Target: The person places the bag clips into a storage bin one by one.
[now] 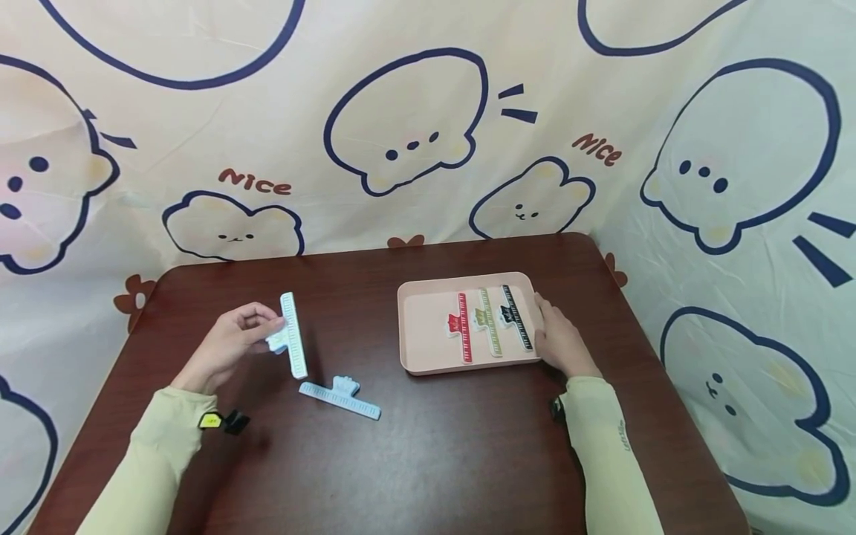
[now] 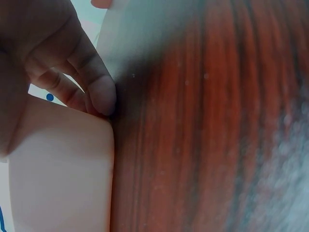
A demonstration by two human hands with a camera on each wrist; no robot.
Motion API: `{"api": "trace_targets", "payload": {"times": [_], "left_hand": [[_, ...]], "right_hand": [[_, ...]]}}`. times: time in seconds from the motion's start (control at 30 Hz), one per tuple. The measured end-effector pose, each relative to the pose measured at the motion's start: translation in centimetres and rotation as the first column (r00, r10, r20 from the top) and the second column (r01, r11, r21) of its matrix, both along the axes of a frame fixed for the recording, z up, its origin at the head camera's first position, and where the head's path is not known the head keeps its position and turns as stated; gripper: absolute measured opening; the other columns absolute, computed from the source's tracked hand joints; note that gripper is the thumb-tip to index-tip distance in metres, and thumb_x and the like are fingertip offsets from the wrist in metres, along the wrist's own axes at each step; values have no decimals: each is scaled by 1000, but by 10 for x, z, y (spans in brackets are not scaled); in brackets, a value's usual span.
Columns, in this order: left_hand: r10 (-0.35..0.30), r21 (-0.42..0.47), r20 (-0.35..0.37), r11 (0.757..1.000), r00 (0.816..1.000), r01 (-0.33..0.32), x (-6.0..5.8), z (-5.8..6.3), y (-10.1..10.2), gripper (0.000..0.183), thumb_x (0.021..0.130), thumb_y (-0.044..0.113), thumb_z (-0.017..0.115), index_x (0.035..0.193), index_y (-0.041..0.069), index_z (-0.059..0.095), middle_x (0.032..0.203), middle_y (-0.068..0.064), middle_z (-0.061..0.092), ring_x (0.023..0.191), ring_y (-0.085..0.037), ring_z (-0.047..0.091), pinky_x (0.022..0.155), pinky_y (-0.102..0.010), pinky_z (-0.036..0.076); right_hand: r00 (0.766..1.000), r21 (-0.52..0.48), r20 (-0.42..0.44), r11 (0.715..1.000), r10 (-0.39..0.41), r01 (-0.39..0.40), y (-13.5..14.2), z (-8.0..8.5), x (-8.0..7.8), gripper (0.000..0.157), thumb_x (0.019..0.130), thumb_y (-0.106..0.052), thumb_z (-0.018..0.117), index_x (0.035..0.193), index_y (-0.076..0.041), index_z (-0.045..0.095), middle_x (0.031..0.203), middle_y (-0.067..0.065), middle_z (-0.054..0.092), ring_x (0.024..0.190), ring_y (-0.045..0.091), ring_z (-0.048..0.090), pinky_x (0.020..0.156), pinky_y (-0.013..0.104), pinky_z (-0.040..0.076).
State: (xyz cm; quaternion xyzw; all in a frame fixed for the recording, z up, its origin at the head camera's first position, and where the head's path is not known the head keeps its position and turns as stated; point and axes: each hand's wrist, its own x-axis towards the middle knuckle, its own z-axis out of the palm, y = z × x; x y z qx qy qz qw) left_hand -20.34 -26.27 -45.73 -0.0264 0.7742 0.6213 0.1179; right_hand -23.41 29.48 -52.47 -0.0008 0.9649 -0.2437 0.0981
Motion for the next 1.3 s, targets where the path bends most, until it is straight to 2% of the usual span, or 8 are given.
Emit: {"api": "trace_targets", "payload": {"times": [0.2, 0.43, 0.7, 0.8, 1.0, 1.17, 1.3], "left_hand": [[-19, 28, 4, 999, 1000, 18, -2, 4, 14, 25, 96, 24, 76, 108, 4, 67, 94, 5, 75, 86, -16, 70, 80, -30, 63], [-75, 42, -29, 996, 997, 77, -6, 5, 30, 25, 98, 19, 73, 111, -1, 65, 102, 2, 75, 89, -18, 72, 85, -36, 63], [-147, 81, -43, 985, 988, 150, -11, 9, 47, 28, 100, 14, 70, 119, -5, 60, 110, -7, 71, 95, -20, 72, 90, -40, 62], [-158, 81, -44, 984, 986, 161, -11, 12, 53, 25, 100, 14, 70, 117, -2, 61, 112, -9, 70, 96, -21, 72, 89, -39, 62], [-193, 73, -56, 978, 979, 197, -12, 17, 65, 24, 100, 13, 69, 117, -2, 61, 117, -16, 67, 99, -25, 69, 92, -45, 61], [-217, 75, -71, 972, 974, 222, -15, 22, 75, 24, 101, 14, 69, 117, -1, 61, 117, -17, 66, 100, -27, 68, 87, -37, 63], [-239, 62, -82, 968, 968, 244, -19, 24, 83, 21, 100, 12, 69, 115, -1, 62, 112, -17, 66, 98, -26, 68, 87, -38, 63]], "right_hand": [[1000, 5, 5, 1000, -2, 2, 0, 0, -1, 73, 102, -11, 46, 166, -8, 11, 168, 27, 23, 153, 48, 26, 121, 66, 25], [1000, 1, 14, 1000, -7, 7, -1, 1, 0, 74, 102, -11, 47, 166, -9, 11, 169, 26, 21, 154, 47, 24, 121, 66, 24], [1000, 0, 18, 1000, -13, 13, -1, 1, 1, 73, 102, -10, 46, 166, -8, 11, 169, 26, 20, 154, 47, 24, 122, 66, 24], [1000, 2, 22, 1000, -16, 16, -1, 1, 1, 73, 102, -11, 46, 166, -8, 11, 169, 26, 20, 154, 47, 24, 121, 67, 24], [999, 3, 37, 1000, -22, 21, -1, 0, 0, 74, 103, -12, 46, 166, -9, 10, 169, 26, 19, 154, 47, 23, 122, 67, 23], [999, 2, 34, 1000, -24, 24, -1, 0, 0, 74, 102, -11, 46, 167, -10, 10, 170, 25, 19, 154, 47, 23, 122, 67, 23], [999, 1, 30, 1000, -20, 20, 0, 0, 0, 74, 102, -11, 46, 166, -9, 11, 169, 25, 20, 154, 47, 23, 122, 66, 24]]}}
